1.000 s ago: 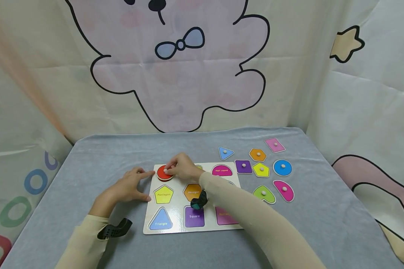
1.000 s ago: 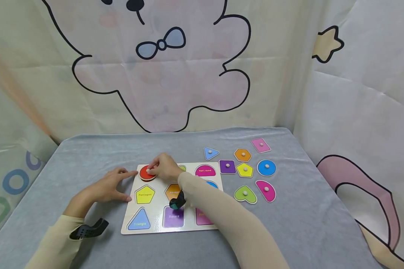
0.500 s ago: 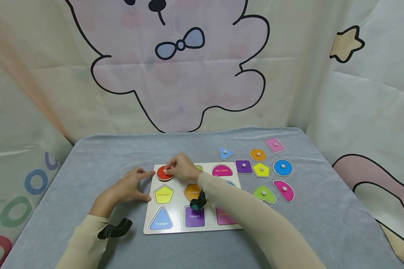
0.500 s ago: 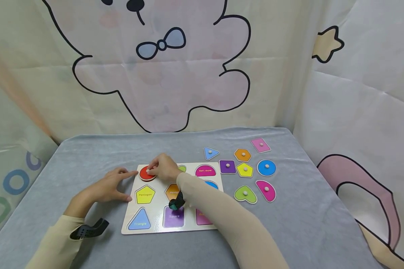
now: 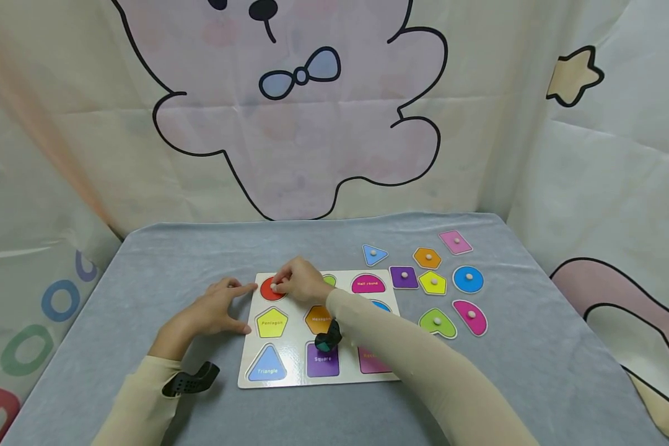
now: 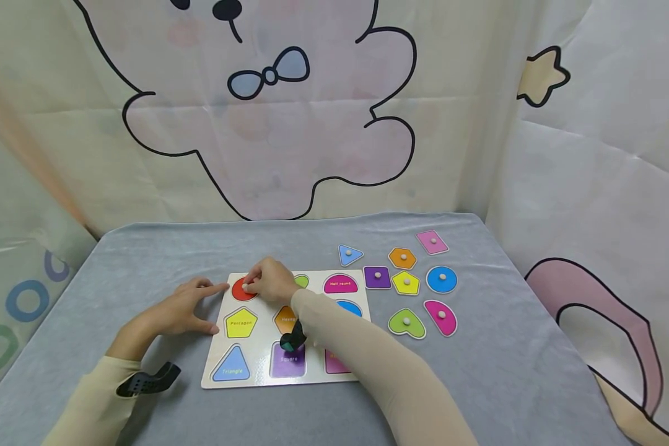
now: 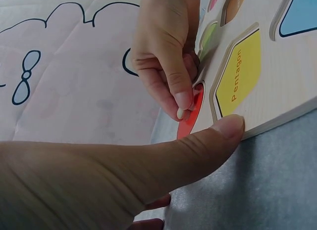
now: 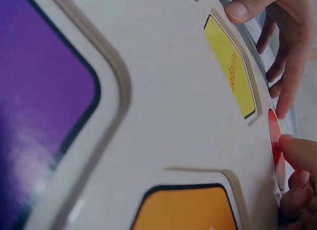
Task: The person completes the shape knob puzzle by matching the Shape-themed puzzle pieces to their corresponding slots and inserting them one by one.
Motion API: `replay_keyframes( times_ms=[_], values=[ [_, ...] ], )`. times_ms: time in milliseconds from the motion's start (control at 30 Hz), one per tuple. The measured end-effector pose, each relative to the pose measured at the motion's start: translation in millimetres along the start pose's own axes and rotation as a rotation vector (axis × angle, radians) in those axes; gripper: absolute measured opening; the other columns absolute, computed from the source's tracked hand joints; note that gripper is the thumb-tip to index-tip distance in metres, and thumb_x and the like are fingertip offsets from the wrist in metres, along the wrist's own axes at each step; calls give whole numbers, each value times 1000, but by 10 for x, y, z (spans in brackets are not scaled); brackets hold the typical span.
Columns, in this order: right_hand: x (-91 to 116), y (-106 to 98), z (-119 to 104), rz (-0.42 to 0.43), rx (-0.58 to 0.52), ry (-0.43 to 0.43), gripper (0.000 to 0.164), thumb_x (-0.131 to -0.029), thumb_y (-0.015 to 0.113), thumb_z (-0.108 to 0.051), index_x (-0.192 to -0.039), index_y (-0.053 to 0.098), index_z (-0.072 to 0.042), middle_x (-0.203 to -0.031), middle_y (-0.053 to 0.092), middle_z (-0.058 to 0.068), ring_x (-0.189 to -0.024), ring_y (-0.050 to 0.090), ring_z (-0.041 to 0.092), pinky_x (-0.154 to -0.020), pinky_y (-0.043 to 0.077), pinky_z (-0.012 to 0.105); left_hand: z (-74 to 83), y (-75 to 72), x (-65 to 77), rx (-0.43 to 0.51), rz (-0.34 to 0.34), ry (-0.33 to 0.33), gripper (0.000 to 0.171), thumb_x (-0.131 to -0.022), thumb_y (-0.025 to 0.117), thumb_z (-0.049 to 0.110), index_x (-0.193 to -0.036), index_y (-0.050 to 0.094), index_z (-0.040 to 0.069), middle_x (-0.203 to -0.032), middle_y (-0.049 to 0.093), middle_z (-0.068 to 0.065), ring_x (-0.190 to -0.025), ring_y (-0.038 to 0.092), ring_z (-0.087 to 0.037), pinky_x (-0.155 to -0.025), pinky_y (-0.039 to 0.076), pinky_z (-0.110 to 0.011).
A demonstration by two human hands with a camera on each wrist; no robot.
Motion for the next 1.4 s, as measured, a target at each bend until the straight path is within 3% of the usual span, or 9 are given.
replay_keyframes(
  times_ms=[167,400,533,733,1000,1233,1400],
  values=[
    [-2,-20,16,-26,-41,10,20,-91,77,-26,-107,80,-15,-69,51,-2,-75,52,12,-64,37,20,2,-4,-9,-8,-7,-4,96,-70,92,39,-152,47,18,-142,45,-24,-126,43,-44,-99,46,-66],
    [32,-124,35,-59,-108,9,30,-90,78,-27,-116,76,-13,-88,56,0,-91,52,14,-69,42,22,1,3,-16,-18,-15,-4,97,-70,92,40,-152,47,18,-143,44,-25,-126,43,-46,-99,45,-67],
    [60,-223,52,-77,-85,-42,33,-91,77,-27,-120,74,-11,-91,58,1,-88,52,16,-65,43,21,-3,3,-12,-15,-13,6,97,-70,92,41,-152,47,18,-143,44,-24,-126,43,-45,-99,45,-67],
    [123,-414,113,-75,-45,-80,33,-94,73,-25,-123,72,-9,-96,62,2,-99,55,21,-76,45,22,10,0,-15,-14,-3,0,97,-69,92,40,-152,48,18,-142,45,-24,-124,43,-44,-98,46,-65],
    [177,-613,236,-54,-71,-112,35,-95,71,-23,-124,71,-4,-100,63,6,-88,56,21,-67,46,21,10,19,3,-17,11,-10,96,-69,93,37,-151,49,18,-143,45,-24,-124,43,-43,-98,48,-64],
    [246,-723,312,-34,-70,-86,35,-95,71,-22,-125,70,-4,-102,63,6,-97,55,23,-74,49,21,12,21,11,-21,19,-2,95,-69,93,37,-151,49,18,-142,45,-23,-125,43,-44,-98,47,-64],
    [300,-820,360,-37,-51,-109,34,-96,70,-23,-124,70,-3,-103,65,8,-93,56,20,-75,50,22,13,16,13,-18,19,3,96,-69,93,38,-151,48,17,-142,45,-24,-124,44,-43,-98,47,-64]
  ],
)
Point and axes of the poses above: each hand's wrist, its own x-axis away from the middle knuckle, its own y-axis out of the palm, z = x × y, the point moved 3 cm from there along -x, towards the middle knuckle
